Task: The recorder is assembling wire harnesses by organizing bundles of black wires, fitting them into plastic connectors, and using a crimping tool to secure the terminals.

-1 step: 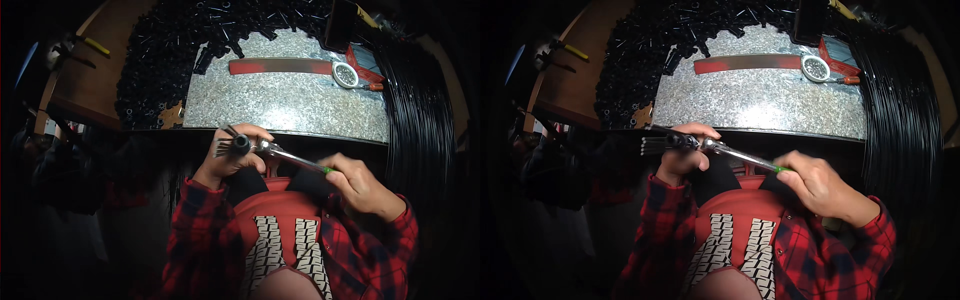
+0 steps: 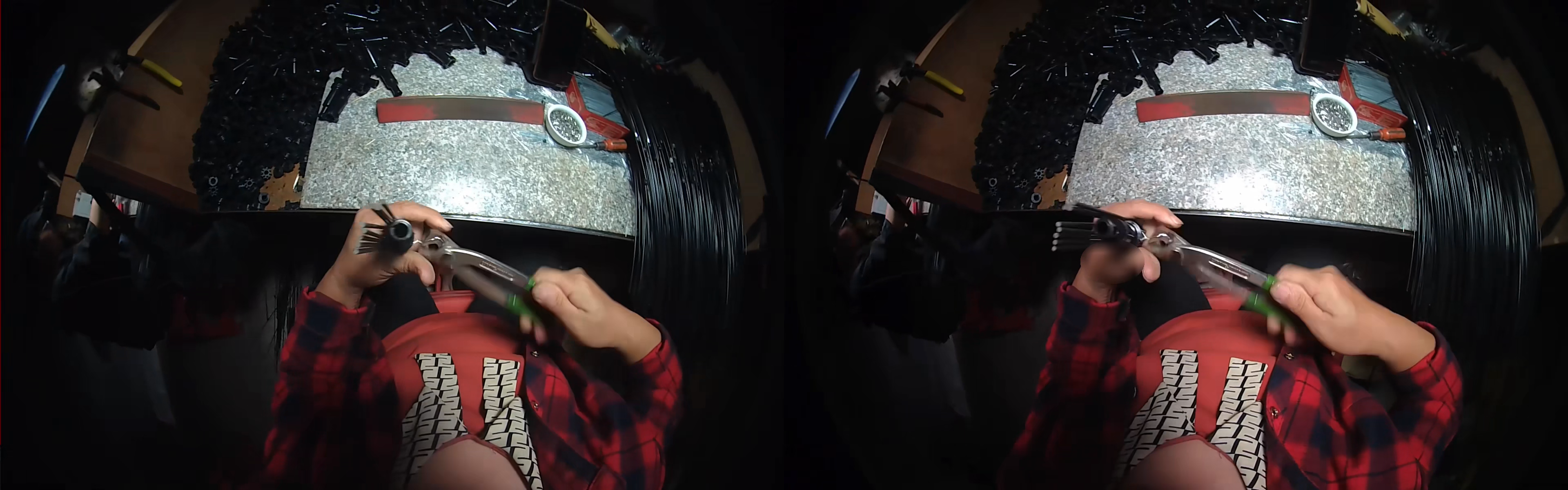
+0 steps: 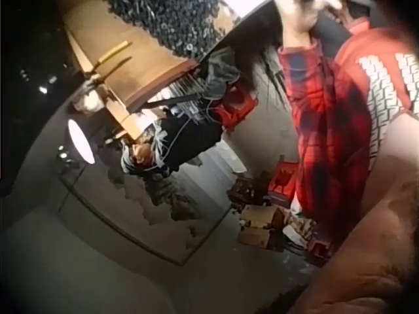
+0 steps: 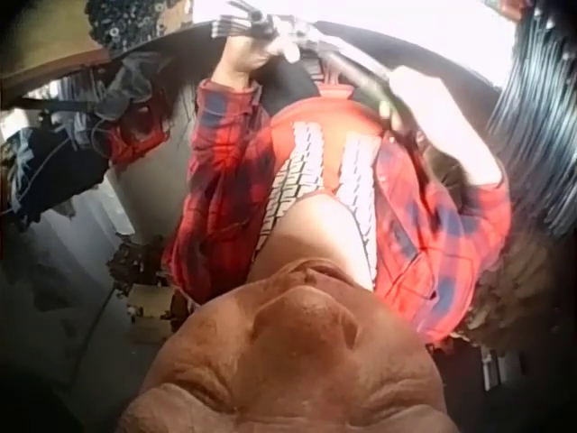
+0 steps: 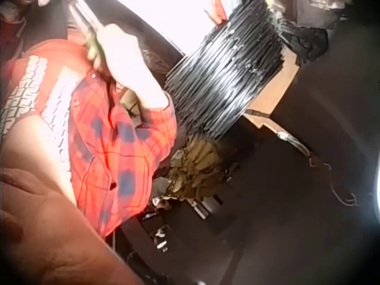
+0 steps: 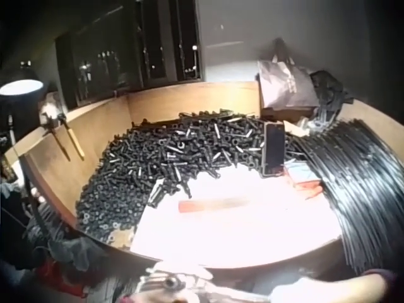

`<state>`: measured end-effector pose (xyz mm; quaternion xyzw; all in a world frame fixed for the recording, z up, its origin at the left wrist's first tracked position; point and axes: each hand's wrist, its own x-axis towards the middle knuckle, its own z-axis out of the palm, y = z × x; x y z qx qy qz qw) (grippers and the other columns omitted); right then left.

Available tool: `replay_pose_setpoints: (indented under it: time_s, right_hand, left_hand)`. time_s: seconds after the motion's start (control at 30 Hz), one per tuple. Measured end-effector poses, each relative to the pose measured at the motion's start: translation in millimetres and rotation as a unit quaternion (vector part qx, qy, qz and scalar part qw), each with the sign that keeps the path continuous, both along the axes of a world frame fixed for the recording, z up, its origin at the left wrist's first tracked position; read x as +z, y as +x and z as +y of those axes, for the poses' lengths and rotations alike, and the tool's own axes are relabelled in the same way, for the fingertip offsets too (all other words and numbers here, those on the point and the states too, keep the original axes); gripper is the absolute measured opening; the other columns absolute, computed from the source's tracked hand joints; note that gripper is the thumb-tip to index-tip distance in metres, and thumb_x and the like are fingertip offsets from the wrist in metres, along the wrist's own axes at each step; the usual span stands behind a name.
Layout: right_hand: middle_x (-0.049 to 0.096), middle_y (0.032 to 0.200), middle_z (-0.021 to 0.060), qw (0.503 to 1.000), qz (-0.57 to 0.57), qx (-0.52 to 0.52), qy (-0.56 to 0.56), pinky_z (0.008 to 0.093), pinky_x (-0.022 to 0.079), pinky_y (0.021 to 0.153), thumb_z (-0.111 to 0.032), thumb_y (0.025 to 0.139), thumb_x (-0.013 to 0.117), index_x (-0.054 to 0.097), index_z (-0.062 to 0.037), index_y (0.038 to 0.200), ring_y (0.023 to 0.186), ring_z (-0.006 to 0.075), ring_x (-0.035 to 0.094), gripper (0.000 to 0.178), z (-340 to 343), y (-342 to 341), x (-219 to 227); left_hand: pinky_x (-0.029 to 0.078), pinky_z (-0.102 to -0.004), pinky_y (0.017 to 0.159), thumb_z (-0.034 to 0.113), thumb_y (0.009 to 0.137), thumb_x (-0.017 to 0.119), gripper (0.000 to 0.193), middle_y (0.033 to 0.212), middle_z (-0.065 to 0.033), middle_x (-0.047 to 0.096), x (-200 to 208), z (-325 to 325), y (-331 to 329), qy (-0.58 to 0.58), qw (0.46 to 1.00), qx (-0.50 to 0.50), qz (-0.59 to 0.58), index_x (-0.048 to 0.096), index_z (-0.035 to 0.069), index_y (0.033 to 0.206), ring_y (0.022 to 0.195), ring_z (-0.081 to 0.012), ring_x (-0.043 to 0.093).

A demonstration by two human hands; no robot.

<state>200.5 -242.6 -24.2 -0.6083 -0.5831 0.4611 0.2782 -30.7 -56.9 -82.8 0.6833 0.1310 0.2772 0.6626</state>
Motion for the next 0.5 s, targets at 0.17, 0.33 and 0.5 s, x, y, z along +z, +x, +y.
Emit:
replay_pose_setpoints:
  time_s: [0.17, 0.33, 0.5]
  right_hand:
    - [0.059, 0.065, 0.0109, 0.855, 0.367, 0.028, -0.365, 0.0282, 0.048, 0.046, -0.016, 0.094, 0.053, 0.047, -0.0035, 0.094, 0.048, 0.0195, 0.059, 0.014, -10.3, 1.6, -15.1]
    - [0.057, 0.086, 0.0155, 0.978, -0.128, -0.02, 0.163, 0.0379, 0.048, 0.066, -0.015, 0.08, 0.072, 0.046, 0.0003, 0.109, 0.079, 0.0273, 0.062, 0.041, -1.8, -16.0, 2.2]
    - [0.061, 0.076, 0.016, 0.981, 0.136, -0.037, -0.132, 0.0315, 0.051, 0.057, -0.025, 0.098, 0.05, 0.054, 0.0042, 0.095, 0.06, 0.0248, 0.063, 0.03, 6.5, -8.1, 5.7]
  left_hand:
    - [0.049, -0.0212, 0.064, 0.005, 0.055, 0.089, 0.044, 0.082, -0.0052, 0.069, 0.8, 4.9, 6.6, 0.061, 0.99, -0.112, -0.056, 0.069, 0.0, 0.094, 0.074, -0.0094, 0.064]
    - [0.048, -0.0285, 0.071, 0.033, 0.055, 0.09, 0.054, 0.09, -0.0095, 0.068, -6.3, 7.0, 5.9, -0.022, 1.0, -0.001, -0.016, 0.07, 0.001, 0.094, 0.08, -0.017, 0.064]
    - [0.047, -0.0272, 0.073, 0.04, 0.048, 0.091, 0.067, 0.091, -0.0059, 0.066, -4.3, 12.6, 8.5, -0.113, 0.994, -0.007, 0.014, 0.068, 0.0, 0.096, 0.081, -0.0132, 0.06]
